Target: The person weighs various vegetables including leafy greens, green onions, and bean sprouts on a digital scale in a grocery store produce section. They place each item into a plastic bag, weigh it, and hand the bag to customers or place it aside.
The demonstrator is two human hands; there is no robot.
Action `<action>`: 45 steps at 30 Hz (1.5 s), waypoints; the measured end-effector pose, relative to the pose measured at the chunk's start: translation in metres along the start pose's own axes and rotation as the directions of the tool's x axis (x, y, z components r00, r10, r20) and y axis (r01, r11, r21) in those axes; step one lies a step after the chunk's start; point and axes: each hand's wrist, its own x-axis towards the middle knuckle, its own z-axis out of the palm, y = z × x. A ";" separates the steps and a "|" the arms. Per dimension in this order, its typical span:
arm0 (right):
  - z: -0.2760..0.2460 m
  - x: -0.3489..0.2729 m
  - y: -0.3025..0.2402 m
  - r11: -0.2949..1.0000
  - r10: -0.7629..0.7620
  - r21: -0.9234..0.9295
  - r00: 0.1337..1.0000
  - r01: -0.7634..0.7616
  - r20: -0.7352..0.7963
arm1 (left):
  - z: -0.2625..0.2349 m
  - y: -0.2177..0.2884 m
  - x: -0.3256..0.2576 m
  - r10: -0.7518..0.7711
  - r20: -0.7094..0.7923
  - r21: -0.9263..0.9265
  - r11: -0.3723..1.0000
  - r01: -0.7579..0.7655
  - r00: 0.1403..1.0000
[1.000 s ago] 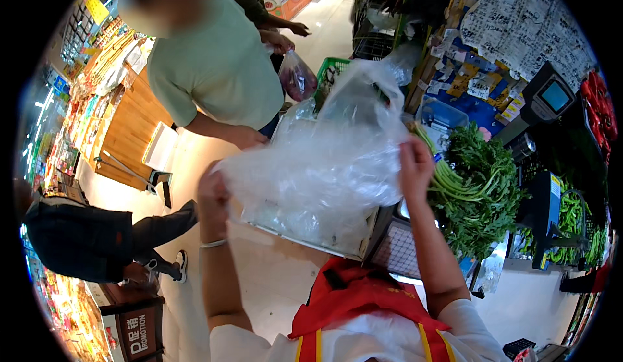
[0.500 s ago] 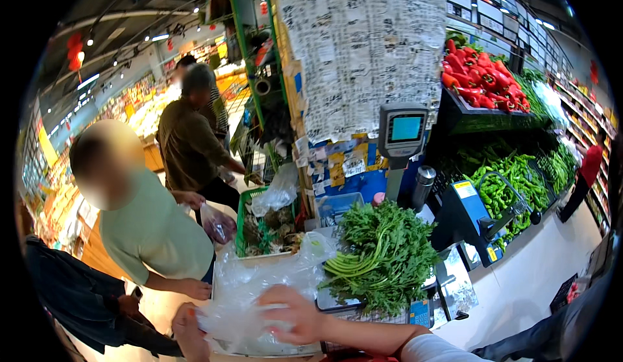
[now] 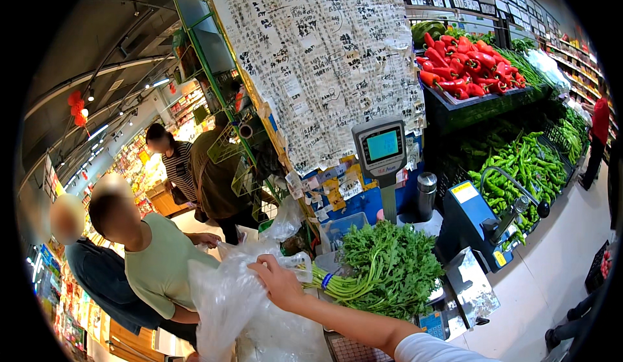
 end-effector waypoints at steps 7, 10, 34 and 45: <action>-0.004 -0.036 -0.044 0.850 -0.037 0.458 0.836 -0.263 0.548 | 0.023 0.122 0.001 0.159 0.161 -0.091 0.985 -0.145 0.974; -0.020 -0.043 -0.032 0.933 -0.171 0.355 0.793 -0.060 0.584 | 0.062 0.110 0.024 0.101 0.331 -0.093 0.993 -0.074 0.938; -0.018 -0.090 0.001 0.895 -0.419 0.419 0.611 0.154 0.672 | 0.059 0.045 0.087 -0.157 -0.034 -0.688 0.720 0.091 0.987; 0.005 0.059 0.010 0.505 -0.635 0.738 0.387 -0.446 0.669 | 0.010 0.184 -0.009 0.256 -0.352 0.187 0.962 -0.201 0.900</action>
